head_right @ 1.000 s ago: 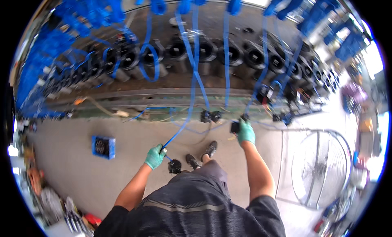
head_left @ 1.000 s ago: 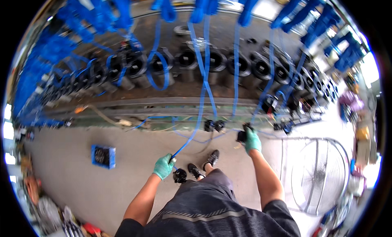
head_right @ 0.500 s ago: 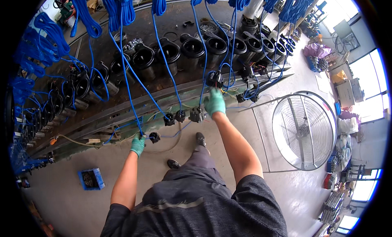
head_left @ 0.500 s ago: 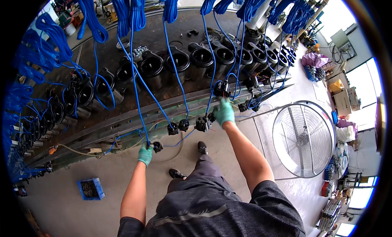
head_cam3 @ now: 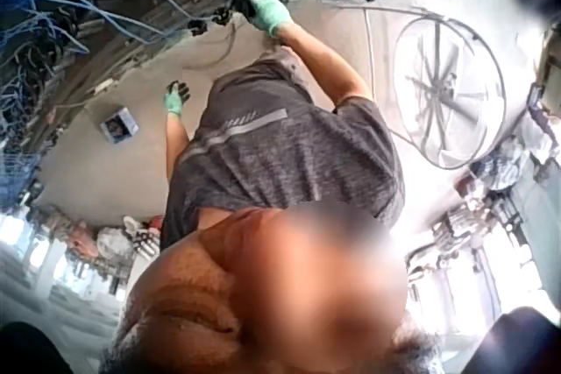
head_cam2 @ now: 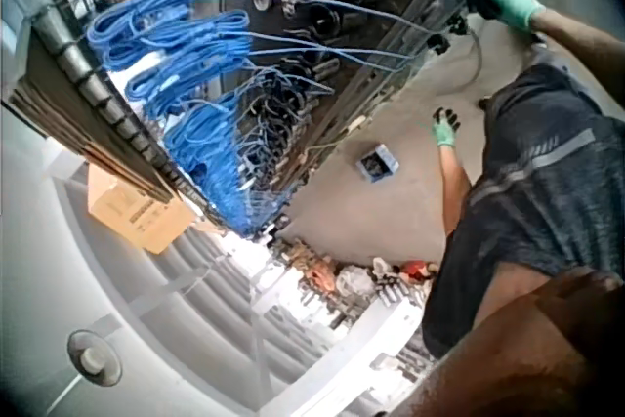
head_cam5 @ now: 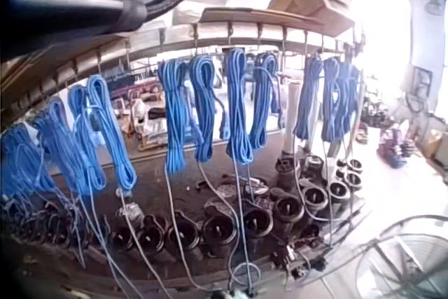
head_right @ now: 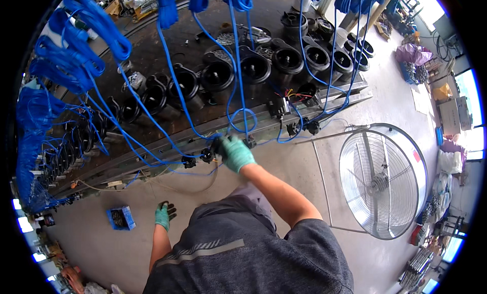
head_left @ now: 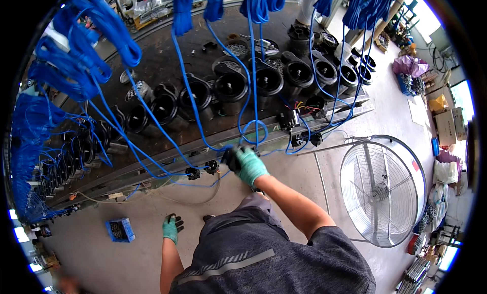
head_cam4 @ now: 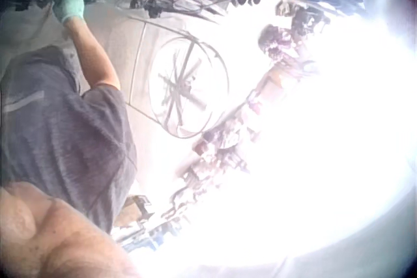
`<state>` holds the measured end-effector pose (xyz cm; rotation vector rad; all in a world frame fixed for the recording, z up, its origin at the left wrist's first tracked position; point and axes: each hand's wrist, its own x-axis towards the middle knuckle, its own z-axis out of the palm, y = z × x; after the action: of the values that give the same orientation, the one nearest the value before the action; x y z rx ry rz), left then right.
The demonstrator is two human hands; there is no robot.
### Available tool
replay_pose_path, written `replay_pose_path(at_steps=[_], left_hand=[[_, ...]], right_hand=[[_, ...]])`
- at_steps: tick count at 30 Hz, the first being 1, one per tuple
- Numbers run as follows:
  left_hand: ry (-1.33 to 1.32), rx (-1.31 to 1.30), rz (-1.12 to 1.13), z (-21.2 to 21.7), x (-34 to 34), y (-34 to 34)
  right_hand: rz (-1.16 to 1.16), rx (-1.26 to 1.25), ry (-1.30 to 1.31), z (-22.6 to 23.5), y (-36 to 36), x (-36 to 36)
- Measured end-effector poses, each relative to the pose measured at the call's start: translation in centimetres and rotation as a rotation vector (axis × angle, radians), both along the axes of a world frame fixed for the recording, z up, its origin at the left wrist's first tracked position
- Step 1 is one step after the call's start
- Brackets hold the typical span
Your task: The person carries a blue bin of metal rings to a workstation and places it on the floor. They then pick up the rings and place them into cylindrical metal containers arranged on a long rack. The person repeats this process, picking up rings from the bin and placing them into the containers.
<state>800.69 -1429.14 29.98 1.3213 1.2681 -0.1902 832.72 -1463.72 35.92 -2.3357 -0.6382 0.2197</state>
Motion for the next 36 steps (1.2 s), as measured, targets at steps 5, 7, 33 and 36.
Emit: replay_pose_path(at_steps=[5,7,33,36], left_hand=[[0.086,-0.067,-0.073,2.2,2.9,-8.1],[0.045,-0.059,-0.077,2.6,4.9,-9.6],[-0.34,0.745,-0.654,4.1,34.9,-20.7],[-0.296,0.701,-0.743,3.7,33.9,-20.2]], right_hand=[[0.342,-0.045,0.184,-4.7,-4.1,-2.8],[0.251,-0.047,0.277,-5.5,-4.8,-1.2],[0.392,-0.622,0.4,-14.1,-25.8,-2.3],[0.13,-0.452,0.512,-11.9,-24.6,0.2]])
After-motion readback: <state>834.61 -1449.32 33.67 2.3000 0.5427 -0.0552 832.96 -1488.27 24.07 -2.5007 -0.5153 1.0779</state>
